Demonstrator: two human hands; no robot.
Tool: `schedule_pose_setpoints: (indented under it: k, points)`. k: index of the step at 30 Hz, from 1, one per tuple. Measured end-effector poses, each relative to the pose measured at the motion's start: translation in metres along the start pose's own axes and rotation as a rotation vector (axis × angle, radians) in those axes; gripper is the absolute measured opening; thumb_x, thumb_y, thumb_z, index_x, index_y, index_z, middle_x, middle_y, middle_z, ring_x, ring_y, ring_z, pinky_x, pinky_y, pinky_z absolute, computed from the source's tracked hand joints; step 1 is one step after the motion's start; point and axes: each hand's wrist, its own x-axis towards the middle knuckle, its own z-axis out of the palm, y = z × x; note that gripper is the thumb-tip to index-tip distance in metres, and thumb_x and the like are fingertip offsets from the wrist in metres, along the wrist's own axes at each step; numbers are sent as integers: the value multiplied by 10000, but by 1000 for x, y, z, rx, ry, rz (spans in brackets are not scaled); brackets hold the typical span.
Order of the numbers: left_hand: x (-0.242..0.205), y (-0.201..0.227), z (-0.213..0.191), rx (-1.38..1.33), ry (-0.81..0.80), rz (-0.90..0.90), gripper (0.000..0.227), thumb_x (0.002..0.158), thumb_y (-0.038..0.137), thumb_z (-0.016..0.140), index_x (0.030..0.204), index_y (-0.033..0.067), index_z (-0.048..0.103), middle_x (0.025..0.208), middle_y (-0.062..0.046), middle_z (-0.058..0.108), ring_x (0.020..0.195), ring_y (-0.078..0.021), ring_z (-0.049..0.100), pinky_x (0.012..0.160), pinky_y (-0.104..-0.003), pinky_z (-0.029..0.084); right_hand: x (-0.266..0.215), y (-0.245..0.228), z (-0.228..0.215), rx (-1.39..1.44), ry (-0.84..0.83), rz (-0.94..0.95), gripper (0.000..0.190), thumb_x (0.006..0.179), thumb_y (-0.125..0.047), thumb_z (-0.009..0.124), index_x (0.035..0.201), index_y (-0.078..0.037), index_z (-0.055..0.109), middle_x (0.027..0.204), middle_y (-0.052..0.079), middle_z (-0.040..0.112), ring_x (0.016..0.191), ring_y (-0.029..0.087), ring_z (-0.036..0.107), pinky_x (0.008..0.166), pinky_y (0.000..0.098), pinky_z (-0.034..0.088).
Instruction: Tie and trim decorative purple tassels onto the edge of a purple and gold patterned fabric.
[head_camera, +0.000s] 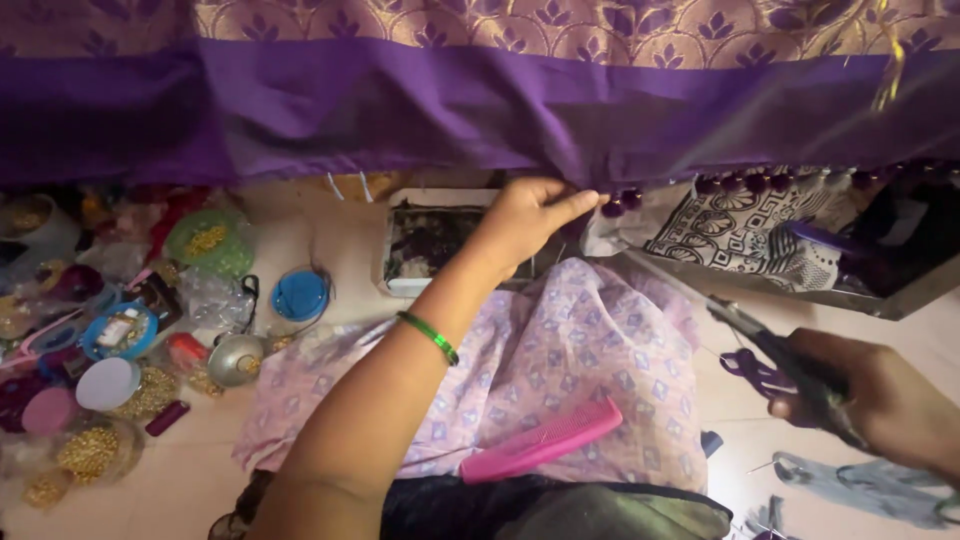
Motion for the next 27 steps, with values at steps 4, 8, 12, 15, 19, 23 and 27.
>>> schedule_pose_setpoints:
  k: [4, 8, 12, 15, 19, 23, 27]
  points:
    - [-21, -4, 11, 173, 60, 89, 252, 968, 249, 699, 1053, 32, 799, 1003, -19, 803, 935, -78, 707, 882, -252, 539, 4, -8, -11, 67, 66, -124, 541, 716, -419, 930, 1069, -71, 716, 775, 56, 650, 635, 154, 607, 552, 365, 529]
    - [-35, -28, 15, 217, 162, 221, 240, 1002, 234, 676, 1052, 29, 789, 993, -20, 807, 914, -63, 715, 860, -239, 552, 7, -50, -25, -165, 109, -59, 581, 701, -488, 929, 1031, -51, 734, 766, 89, 620, 635, 200, 585, 577, 399, 508]
    - [-38, -35, 17, 167, 201, 144, 222, 1004, 193, 677, 1092, 18, 784, 923, -30, 794, 845, -61, 651, 782, -242, 524, 8, -94, -38, -194, 124, -146, 640, 693, -520, 903, 1093, -63, 702, 707, 95, 647, 609, 222, 618, 566, 399, 525]
    - [-38, -41, 15, 152, 225, 185, 196, 986, 142, 676, 1090, 4, 769, 963, -26, 793, 875, -52, 662, 797, -235, 530, 12, -120, -45, -203, 130, -206, 672, 686, -555, 879, 1095, -54, 697, 682, 108, 675, 589, 248, 645, 565, 416, 528]
    - [-36, -40, 16, 77, 224, 128, 180, 979, 105, 673, 1060, -16, 779, 943, -52, 791, 843, -68, 661, 760, -250, 523, 12, -147, -53, -343, 122, -299, 635, 708, -595, 828, 935, -26, 663, 689, 159, 696, 603, 321, 680, 603, 459, 525]
    - [-38, -32, 18, 104, 235, 106, 162, 968, 92, 674, 1004, -8, 795, 945, -65, 804, 874, -95, 711, 815, -255, 551, 15, -155, -57, -350, 92, -376, 650, 697, -603, 820, 935, -30, 625, 670, 207, 678, 625, 385, 688, 609, 494, 522]
    - [-39, -31, 19, 103, 227, 139, 155, 962, 76, 665, 988, -4, 795, 946, -75, 806, 892, -110, 729, 843, -259, 562, 23, -144, -53, -351, 78, -417, 650, 697, -591, 825, 953, -30, 619, 629, 217, 652, 595, 397, 679, 583, 494, 520]
